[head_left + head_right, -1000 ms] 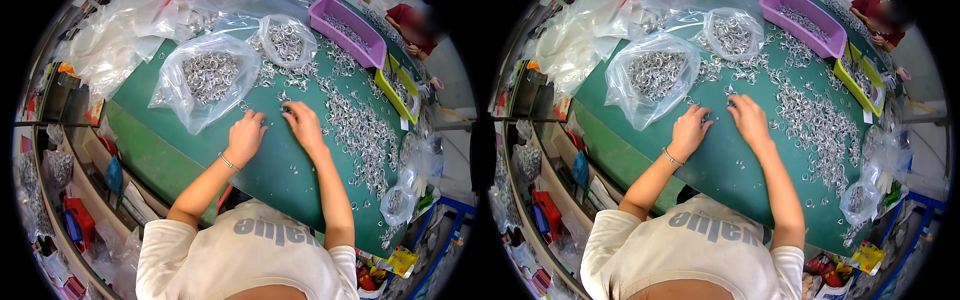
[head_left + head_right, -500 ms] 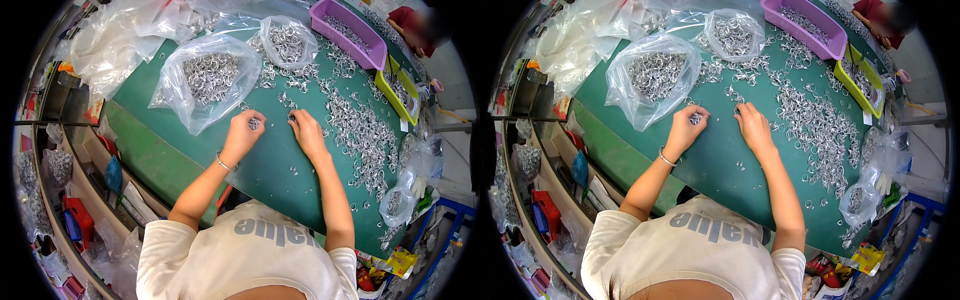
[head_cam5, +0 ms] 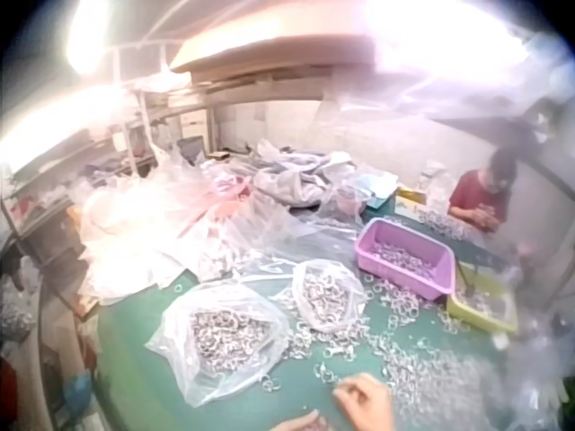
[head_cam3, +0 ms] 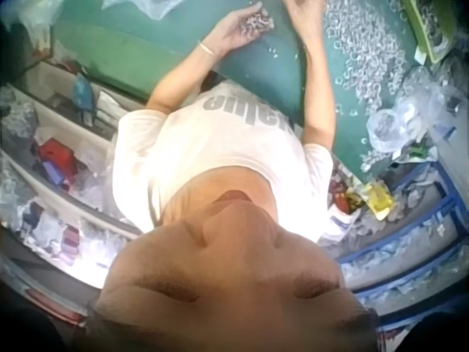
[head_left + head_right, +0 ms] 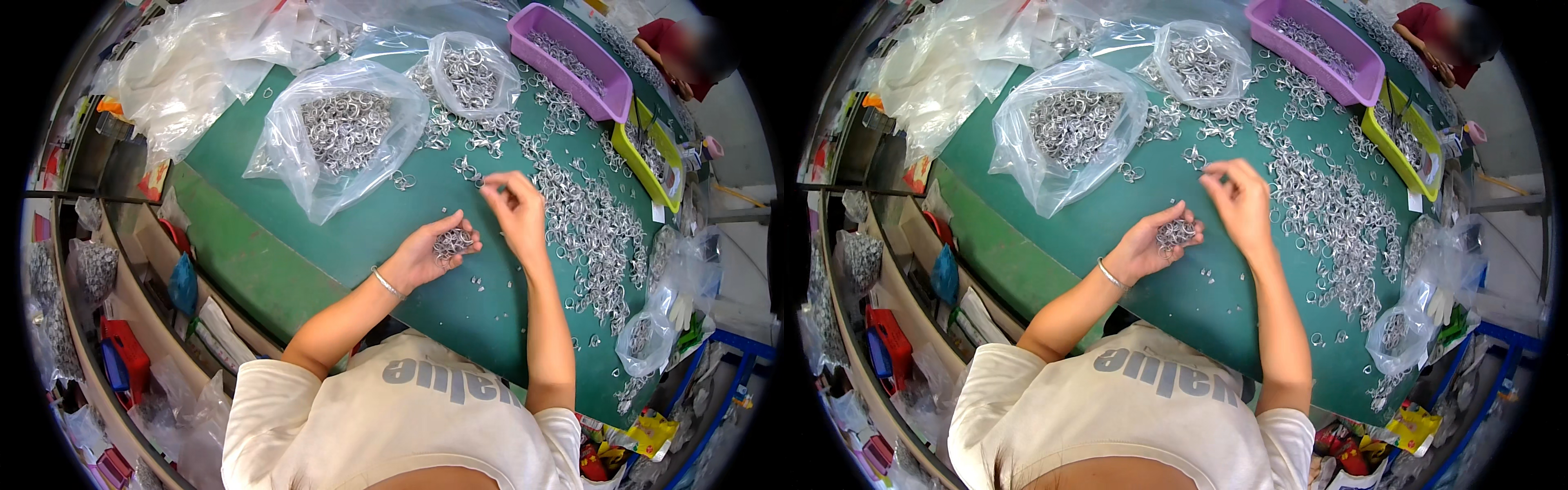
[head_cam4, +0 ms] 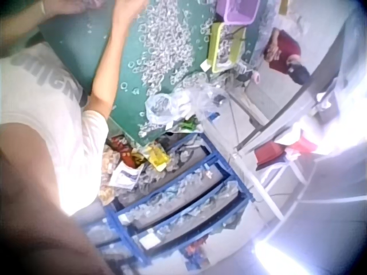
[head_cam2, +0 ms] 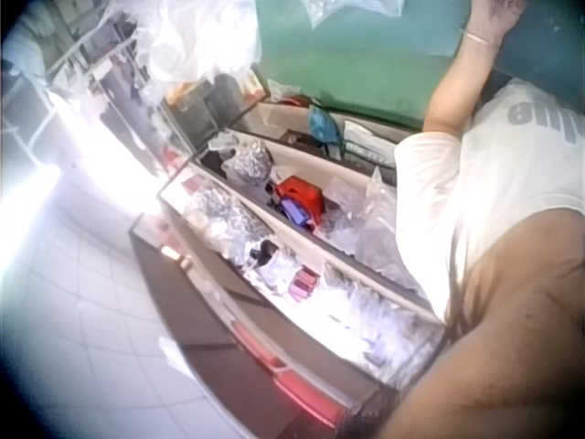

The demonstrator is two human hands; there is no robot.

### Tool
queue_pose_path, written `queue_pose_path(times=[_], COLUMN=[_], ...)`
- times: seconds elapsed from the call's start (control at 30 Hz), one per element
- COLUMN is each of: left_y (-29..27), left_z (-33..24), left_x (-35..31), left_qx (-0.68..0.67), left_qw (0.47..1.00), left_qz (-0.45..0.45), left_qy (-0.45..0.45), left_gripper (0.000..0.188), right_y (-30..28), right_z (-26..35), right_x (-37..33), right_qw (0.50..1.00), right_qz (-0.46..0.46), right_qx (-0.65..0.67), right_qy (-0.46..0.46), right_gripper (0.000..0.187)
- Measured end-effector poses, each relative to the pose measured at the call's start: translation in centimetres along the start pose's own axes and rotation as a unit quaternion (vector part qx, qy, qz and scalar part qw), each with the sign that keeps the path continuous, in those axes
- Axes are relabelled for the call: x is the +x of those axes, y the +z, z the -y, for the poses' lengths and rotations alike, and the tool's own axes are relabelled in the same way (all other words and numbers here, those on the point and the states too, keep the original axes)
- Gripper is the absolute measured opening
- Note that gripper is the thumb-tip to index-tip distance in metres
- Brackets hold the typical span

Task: The person assembles small metal keychains by hand at a green workbench. They pick up individual metal rings and clasps, link them together, and place the finished keychains into a clear plastic bag. The process is repetitive and involves handling many small parts spread across the table.

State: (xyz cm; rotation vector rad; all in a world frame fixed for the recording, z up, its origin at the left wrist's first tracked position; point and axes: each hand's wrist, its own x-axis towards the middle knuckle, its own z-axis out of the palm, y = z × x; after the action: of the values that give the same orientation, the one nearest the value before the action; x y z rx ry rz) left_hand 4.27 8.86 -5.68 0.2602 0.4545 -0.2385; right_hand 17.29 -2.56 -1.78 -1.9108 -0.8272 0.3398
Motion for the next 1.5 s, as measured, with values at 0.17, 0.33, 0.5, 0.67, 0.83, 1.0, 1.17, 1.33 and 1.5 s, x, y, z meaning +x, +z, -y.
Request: queue_pose_path(times=[0.17, 0.33, 0.5, 0.67, 0.83, 1.0, 1.17, 1.33, 1.5], left_y=[0.1, 0.6, 0.5, -1.4, 0.1, -0.5, -0.1, 0.3, 0.4], left_z=[0.6, 0.1, 0.4, 1.3, 1.7, 1.9, 1.8, 1.7, 1.7], left_x=[-0.8, -1.3, -0.2, 0.3, -0.9, -1.1, -1.4, -1.5, -2.0], left_qx=[0.176, 0.142, -0.025, -0.057, 0.001, 0.004, 0.001, -0.002, -0.009], left_qw=[0.981, 0.985, 0.999, 0.998, 0.998, 0.999, 0.999, 0.999, 0.999], left_qz=[-0.032, 0.009, -0.009, 0.026, -0.032, 0.012, 0.009, -0.005, -0.015], left_qy=[0.08, 0.096, 0.043, 0.01, 0.047, 0.032, 0.037, 0.044, 0.046], left_gripper=[0.029, 0.036, 0.036, 0.027, 0.026, 0.023, 0.019, 0.019, 0.018], right_y=[1.6, -0.6, -0.3, 2.6, 5.4, 1.4, -4.1, -2.7, 0.8], right_z=[-4.3, -0.5, -0.1, -3.2, -3.9, -3.3, -4.4, -5.5, -6.5], right_x=[1.1, -0.6, 0.7, 5.4, 3.4, 0.9, 1.7, 8.2, 9.8], right_qw=[0.968, 0.995, 0.997, 0.953, 0.965, 0.984, 0.972, 0.957, 0.933], right_qz=[-0.057, 0.087, 0.057, -0.116, -0.087, -0.106, -0.116, -0.109, -0.074], right_qx=[-0.216, -0.045, 0.003, -0.278, -0.229, -0.142, -0.197, -0.26, -0.344], right_qy=[-0.112, 0.014, -0.055, -0.02, -0.089, -0.036, 0.053, -0.068, -0.069], right_gripper=[0.02, 0.021, 0.019, 0.064, 0.034, 0.013, 0.014, 0.055, 0.07])
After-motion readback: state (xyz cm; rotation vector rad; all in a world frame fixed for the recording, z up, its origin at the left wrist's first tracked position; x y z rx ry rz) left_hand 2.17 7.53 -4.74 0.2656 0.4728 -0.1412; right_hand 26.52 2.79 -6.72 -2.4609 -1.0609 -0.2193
